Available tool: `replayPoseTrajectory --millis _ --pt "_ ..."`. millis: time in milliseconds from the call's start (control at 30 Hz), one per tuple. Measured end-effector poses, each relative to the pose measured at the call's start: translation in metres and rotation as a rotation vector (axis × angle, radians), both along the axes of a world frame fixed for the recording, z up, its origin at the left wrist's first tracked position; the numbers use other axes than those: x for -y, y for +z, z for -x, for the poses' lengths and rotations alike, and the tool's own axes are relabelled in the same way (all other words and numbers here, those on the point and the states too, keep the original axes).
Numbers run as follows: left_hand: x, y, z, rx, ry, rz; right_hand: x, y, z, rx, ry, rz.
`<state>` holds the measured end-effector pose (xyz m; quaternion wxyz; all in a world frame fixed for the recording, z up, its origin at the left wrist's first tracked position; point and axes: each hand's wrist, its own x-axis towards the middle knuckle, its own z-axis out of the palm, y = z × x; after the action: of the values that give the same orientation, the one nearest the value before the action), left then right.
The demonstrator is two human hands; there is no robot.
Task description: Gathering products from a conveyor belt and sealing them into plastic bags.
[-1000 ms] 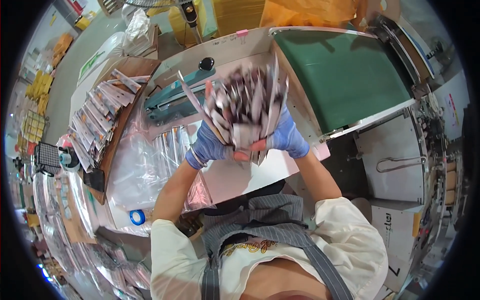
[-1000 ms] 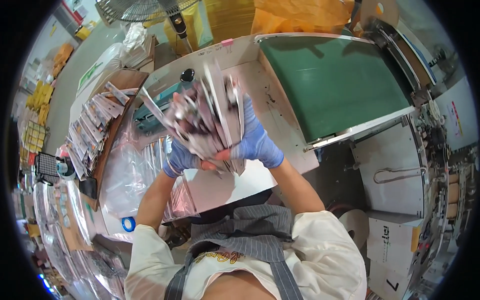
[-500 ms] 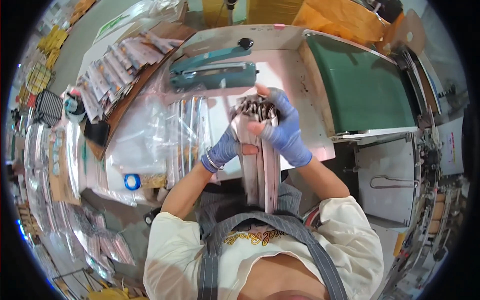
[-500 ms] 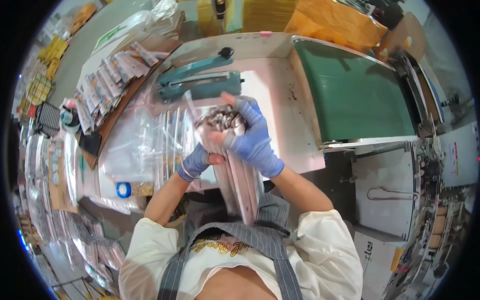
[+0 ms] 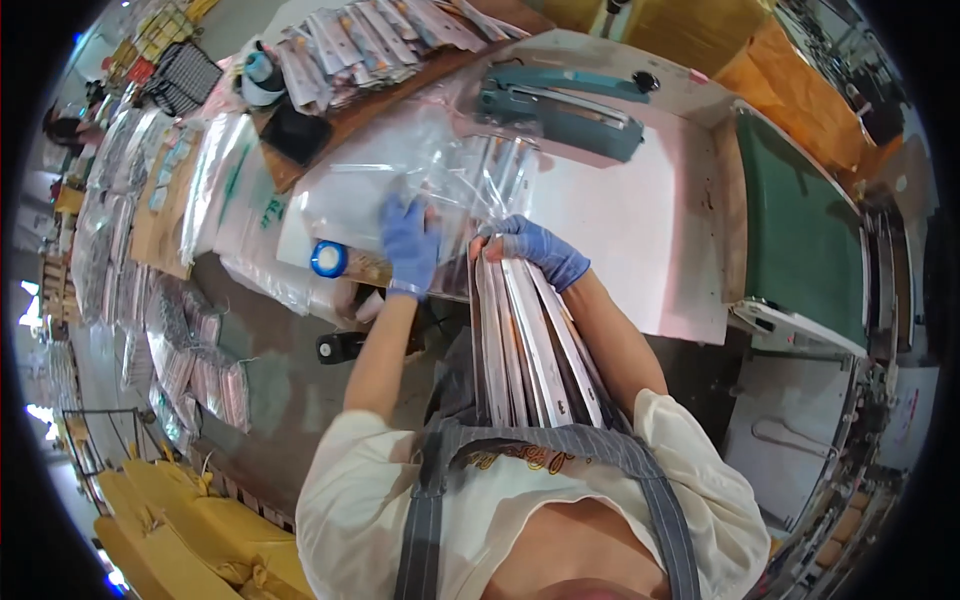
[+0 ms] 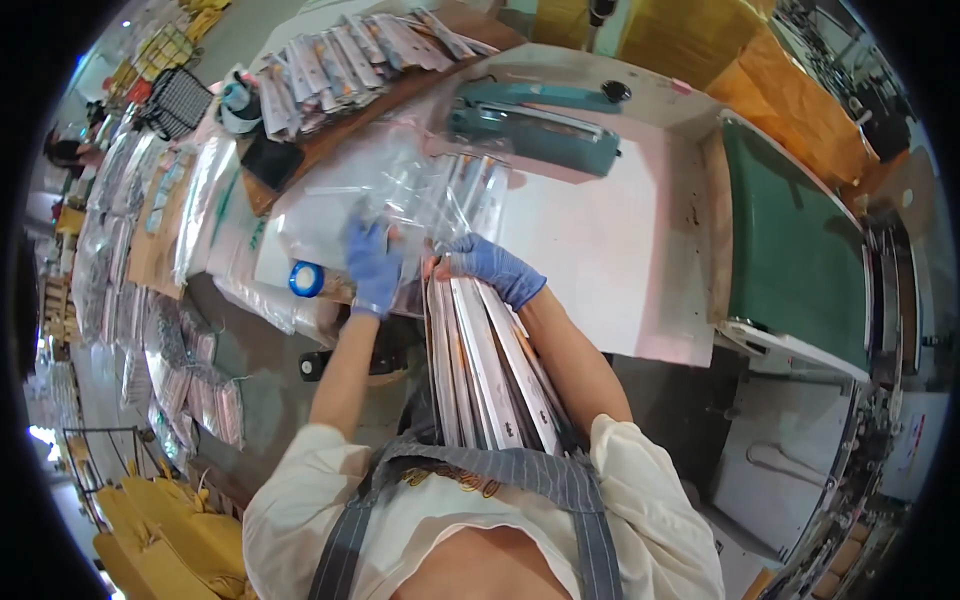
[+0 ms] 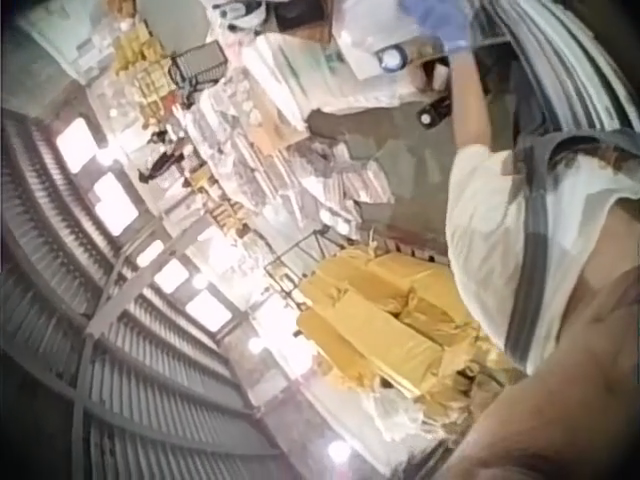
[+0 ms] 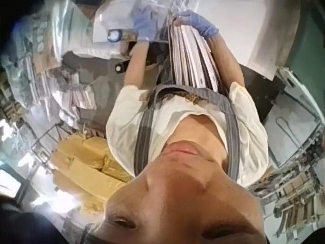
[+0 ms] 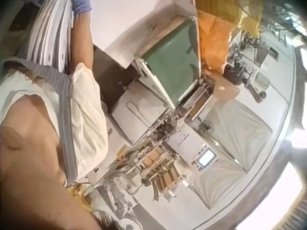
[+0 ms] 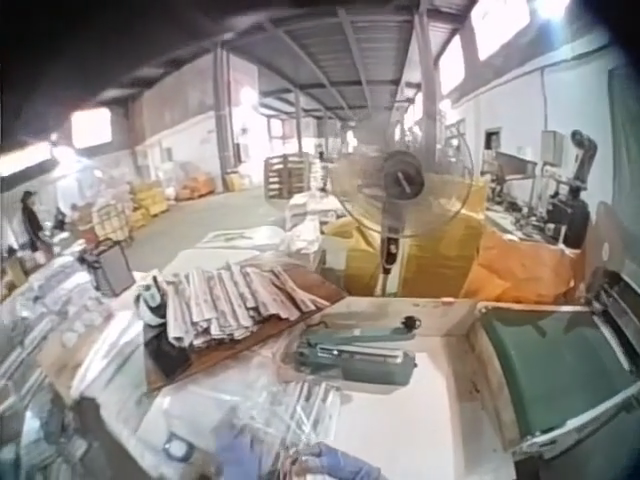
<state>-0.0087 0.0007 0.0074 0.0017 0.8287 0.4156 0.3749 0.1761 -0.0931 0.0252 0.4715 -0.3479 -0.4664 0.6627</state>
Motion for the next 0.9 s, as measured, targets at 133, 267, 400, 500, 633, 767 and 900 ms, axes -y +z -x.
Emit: replayPoseTrajectory --millis 133,267,400,500,633,767,900 --pt "0.024 0.001 0.016 -0.265 -0.374 0.358 -0.008 -0.010 0.030 0.215 -0.114 0.132" --pt "0.114 0.025 0.025 -0.474 -0.476 0.195 -0.009 -0.066 0.011 -0.051 -0.215 0.075" --pt "0.118 -0.003 -0.002 1.018 -0.100 1.015 -0.004 -0.073 -0.008 -0.068 -0.102 -0.110" --pt "0.117 -0.057 -0.048 1.213 -0.505 1.589 0.034 0.007 -0.003 0.171 -0.444 -0.281" --pt "0.150 -0.074 -0.112 1.364 -1.079 2.056 0.090 0.009 -0.046 0.170 -0.743 -0.390" --pt "0.170 -0.065 -0.130 1.094 -1.087 1.998 0.130 0.024 -0.047 0.285 -1.064 -0.360" --pt "0.170 0.002 -0.130 0.969 -1.244 1.643 0.143 0.067 -0.047 0.187 -0.970 -0.429"
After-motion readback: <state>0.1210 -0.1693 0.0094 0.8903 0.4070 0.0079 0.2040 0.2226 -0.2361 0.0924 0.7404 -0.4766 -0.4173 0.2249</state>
